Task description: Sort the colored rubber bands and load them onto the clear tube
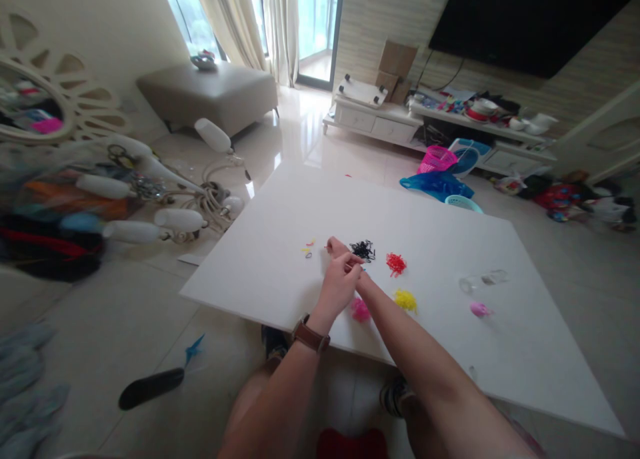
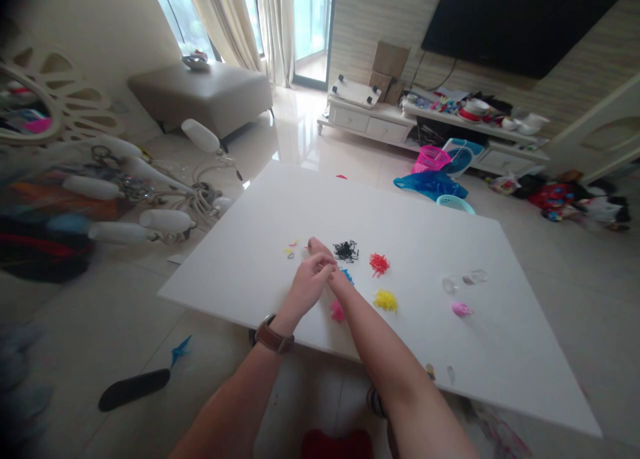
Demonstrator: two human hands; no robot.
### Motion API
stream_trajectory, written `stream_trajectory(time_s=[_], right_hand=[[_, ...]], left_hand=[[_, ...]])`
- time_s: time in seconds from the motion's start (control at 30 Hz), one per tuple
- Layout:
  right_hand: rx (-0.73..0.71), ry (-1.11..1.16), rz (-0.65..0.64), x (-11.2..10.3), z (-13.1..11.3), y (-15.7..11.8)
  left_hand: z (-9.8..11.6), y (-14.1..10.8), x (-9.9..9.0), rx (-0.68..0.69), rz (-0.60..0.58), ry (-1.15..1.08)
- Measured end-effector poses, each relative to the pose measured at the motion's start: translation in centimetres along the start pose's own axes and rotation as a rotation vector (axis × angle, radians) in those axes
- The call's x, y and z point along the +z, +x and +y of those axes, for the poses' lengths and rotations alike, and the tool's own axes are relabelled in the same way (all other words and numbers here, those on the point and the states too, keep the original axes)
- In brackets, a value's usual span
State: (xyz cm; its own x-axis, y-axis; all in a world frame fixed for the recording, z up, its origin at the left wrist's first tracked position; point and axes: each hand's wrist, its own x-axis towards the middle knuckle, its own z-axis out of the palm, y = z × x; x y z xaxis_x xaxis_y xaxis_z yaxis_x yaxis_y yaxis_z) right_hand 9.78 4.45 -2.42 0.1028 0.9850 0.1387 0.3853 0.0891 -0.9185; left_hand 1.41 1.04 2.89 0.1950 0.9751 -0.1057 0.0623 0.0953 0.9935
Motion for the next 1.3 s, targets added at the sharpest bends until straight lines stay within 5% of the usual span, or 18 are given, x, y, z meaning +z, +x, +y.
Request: stream_trajectory(time_s=[0.1, 0.23, 0.43, 0.8, 1.0, 1.17, 1.3], right_hand=[[0.028, -0.024, -0.033, -3.7, 1.3, -2.2], [0.186, 0.115, 0.08, -8.3, 2.2, -6.6], [0.143, 0.074, 0.053, -10.5, 0.9, -9.9], [0.122, 0.047, 0.078, -12.1, 0.4, -9.8], [0.159, -0.152, 0.144, -13.2, 4.9, -8.2], [0.221, -0.347, 0.246, -14.6, 9.4, -4.5], [0.232, -0.393, 0.258, -15.6, 10.4, -1.8]], left_hand=[[0.0, 0.0, -0.3, 0.013, 0.002, 0.031], [-1.0, -0.2, 0.2, 0.001, -0.073, 0.107], [-2.3, -0.5, 2.3, -0.055, -0.332, 0.013], [-2.6, 0.3, 3.8, 0.002, -0.254, 0.018], [-2.2, 0.8, 4.3, -0.128, -0.003, -0.186], [-2.1, 0.4, 4.5, -0.182, -0.043, -0.27], [-2.1, 0.2, 4.1, -0.207, -0.036, -0.34]])
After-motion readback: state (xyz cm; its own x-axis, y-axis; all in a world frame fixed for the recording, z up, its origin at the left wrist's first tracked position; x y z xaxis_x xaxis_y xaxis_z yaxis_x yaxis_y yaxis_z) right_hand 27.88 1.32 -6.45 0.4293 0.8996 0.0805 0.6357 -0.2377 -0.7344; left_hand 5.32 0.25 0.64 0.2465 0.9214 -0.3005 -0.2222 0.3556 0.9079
